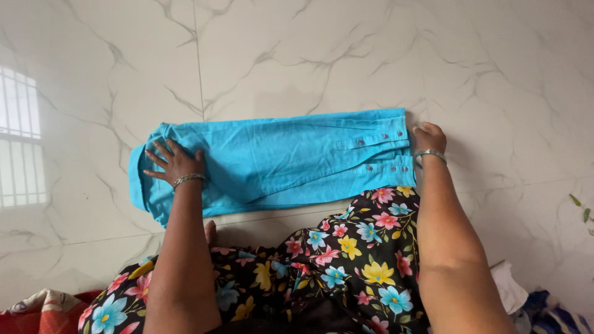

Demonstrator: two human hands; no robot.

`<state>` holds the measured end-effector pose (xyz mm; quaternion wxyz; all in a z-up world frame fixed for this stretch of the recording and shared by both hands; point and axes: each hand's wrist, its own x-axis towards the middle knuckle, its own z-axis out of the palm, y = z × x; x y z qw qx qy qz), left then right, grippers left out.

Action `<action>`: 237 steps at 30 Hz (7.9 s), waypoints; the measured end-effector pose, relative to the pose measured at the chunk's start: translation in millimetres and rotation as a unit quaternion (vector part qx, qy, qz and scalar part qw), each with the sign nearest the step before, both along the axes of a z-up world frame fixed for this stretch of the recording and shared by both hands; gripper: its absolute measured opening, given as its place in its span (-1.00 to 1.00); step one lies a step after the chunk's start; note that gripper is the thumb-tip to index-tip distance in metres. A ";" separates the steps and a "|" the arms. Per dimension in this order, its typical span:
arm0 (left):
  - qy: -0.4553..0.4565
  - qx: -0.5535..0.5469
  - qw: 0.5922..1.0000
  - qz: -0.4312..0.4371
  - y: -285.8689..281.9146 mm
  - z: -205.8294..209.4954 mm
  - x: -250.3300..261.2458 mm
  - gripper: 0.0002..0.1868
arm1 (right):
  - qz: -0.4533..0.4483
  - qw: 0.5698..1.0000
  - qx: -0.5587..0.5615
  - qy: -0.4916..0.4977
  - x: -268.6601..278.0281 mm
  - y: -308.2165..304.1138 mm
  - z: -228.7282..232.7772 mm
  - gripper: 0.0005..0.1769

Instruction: The person sits on the floor and folds a light blue long-sleeved shirt. They smooth the fabric, fold the sleeves and body, and place the folded shirt into a bag.

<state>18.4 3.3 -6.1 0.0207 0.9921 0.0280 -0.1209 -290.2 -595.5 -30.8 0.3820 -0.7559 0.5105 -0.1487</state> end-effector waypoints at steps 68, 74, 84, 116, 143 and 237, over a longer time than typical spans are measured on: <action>-0.168 -0.269 0.902 -0.293 -162.5 33.4 -177.7 0.04 | 0.396 0.916 -0.015 0.060 67.3 229.7 153.5 -0.40; 0.064 -0.289 0.953 -0.066 -145.3 -6.2 -161.8 -0.21 | 0.424 0.887 -0.002 0.184 23.7 235.2 128.8 -0.50; 0.039 -0.423 0.902 -0.079 -147.4 -81.1 -152.0 -0.62 | 0.512 0.774 -0.129 0.349 47.7 227.9 8.0 -0.84; 0.217 -0.677 0.656 0.251 -212.8 -78.8 -71.4 -0.49 | 0.397 0.909 0.068 0.108 96.5 215.0 117.2 -0.50; -0.009 -0.626 0.780 0.000 -193.2 -61.3 -72.8 -0.84 | 0.478 0.874 -0.036 0.081 100.2 235.0 55.5 -0.40; 0.290 -0.897 0.229 0.242 -186.0 -90.4 -219.8 -0.39 | 0.481 0.752 0.392 -0.223 97.8 286.9 216.2 -0.10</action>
